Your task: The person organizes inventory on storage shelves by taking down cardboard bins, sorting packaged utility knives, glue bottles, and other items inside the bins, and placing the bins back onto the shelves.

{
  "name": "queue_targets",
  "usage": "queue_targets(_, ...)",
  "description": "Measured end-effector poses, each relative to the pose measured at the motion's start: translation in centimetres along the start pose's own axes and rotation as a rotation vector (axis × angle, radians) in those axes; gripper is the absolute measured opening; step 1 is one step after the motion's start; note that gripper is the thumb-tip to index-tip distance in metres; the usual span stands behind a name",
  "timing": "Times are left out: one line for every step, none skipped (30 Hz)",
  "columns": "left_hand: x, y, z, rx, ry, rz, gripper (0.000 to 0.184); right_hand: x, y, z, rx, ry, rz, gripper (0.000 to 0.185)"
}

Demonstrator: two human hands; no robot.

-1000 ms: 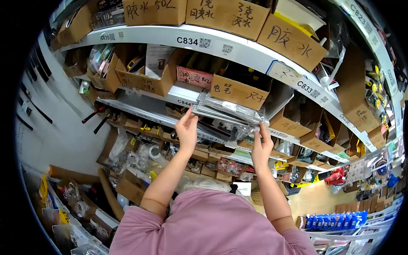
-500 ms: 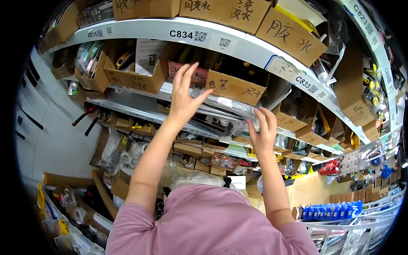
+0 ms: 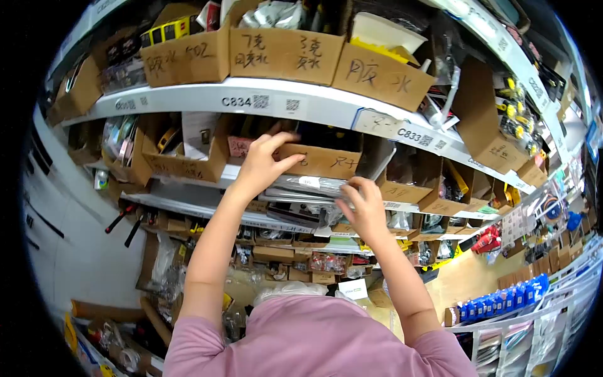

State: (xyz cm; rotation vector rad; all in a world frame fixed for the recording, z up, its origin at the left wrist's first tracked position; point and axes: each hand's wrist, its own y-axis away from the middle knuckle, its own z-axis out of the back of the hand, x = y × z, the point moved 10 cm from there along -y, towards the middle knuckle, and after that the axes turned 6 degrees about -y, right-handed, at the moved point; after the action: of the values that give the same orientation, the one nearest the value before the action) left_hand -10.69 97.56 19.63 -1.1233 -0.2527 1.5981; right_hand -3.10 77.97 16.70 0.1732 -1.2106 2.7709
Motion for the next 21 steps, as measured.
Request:
queue_targets(0.3, -0.2, -0.4, 0.040, 0.007, 0.052, 0.036, 0.2, -0.1, 0.0, -0.006, -0.002, -0.002, 0.034)
queue_targets(0.8, -0.4, -0.7, 0.080, 0.011, 0.104, 0.032, 0.3, -0.3, 0.1, -0.011, -0.004, -0.002, 0.035)
queue_targets(0.9, -0.8, -0.9, 0.088, 0.053, 0.114, 0.031, 0.1, -0.2, -0.1, -0.018, -0.010, -0.008, 0.035)
queue_targets(0.5, -0.9, -0.5, 0.079, 0.030, 0.114, 0.028, -0.1, -0.2, -0.2, -0.022, -0.017, -0.013, 0.032)
queue_targets(1.0, -0.9, -0.8, 0.082, 0.069, 0.128, 0.027, -0.3, -0.1, -0.2, -0.030, -0.029, -0.015, 0.030)
queue_targets(1.4, -1.0, -1.1, 0.081, 0.106, 0.143, 0.025, -0.4, -0.1, -0.2, -0.038, -0.043, -0.012, 0.027)
queue_targets(1.8, -0.9, -1.2, 0.070, 0.161, 0.183, 0.023, -0.3, -0.1, 0.0, -0.050, -0.036, 0.013, 0.027)
queue_targets(2.0, -0.7, -1.1, 0.021, 0.202, 0.227, 0.021, -0.2, -0.1, -0.1, -0.038, -0.002, 0.032, 0.028)
queue_targets(1.7, -0.9, -0.8, 0.007, 0.193, 0.214, 0.021, 0.1, -0.1, 0.0, -0.043, 0.035, 0.072, 0.029)
queue_targets(1.4, -1.1, -0.6, -0.004, 0.186, 0.203, 0.021, 0.2, 0.1, 0.0, -0.045, 0.073, 0.109, 0.029)
queue_targets(1.2, -1.4, -0.5, -0.003, 0.184, 0.202, 0.021, -0.2, 0.2, 0.0, -0.047, 0.072, 0.109, 0.029)
queue_targets(1.1, -1.7, -0.3, -0.006, 0.242, 0.218, 0.022, -0.3, 0.4, 0.0, -0.052, 0.113, 0.136, 0.031)
queue_targets(0.8, -1.9, -0.1, -0.009, 0.299, 0.237, 0.023, -0.4, 0.7, -0.1, -0.055, 0.152, 0.162, 0.032)
queue_targets(0.4, -2.1, 0.3, 0.017, 0.237, 0.267, 0.023, -0.6, 0.8, -0.1, -0.052, 0.148, 0.160, 0.032)
queue_targets(0.6, -2.3, 0.2, 0.032, 0.220, 0.269, 0.023, -0.6, 1.0, 0.1, -0.070, 0.156, 0.185, 0.032)
queue_targets(0.7, -2.5, 0.1, 0.047, 0.204, 0.271, 0.023, -0.6, 1.2, 0.2, -0.087, 0.163, 0.210, 0.033)
queue_targets(0.7, -2.6, 0.4, 0.008, 0.157, 0.243, 0.024, -0.7, 1.4, 0.4, -0.096, 0.166, 0.230, 0.034)
queue_targets(0.9, -2.6, 0.2, 0.024, 0.187, 0.277, 0.025, -0.7, 1.5, 0.8, -0.125, 0.164, 0.241, 0.034)
queue_targets(1.2, -2.6, 0.1, 0.035, 0.208, 0.299, 0.025, -0.8, 1.6, 1.2, -0.143, 0.148, 0.234, 0.034)
queue_targets(1.5, -2.7, -0.1, 0.045, 0.229, 0.322, 0.025, -0.9, 1.8, 1.7, -0.161, 0.130, 0.228, 0.033)
queue_targets(0.7, -2.9, 0.3, 0.036, 0.216, 0.288, 0.024, -0.7, 2.0, 2.0, -0.160, 0.116, 0.240, 0.033)
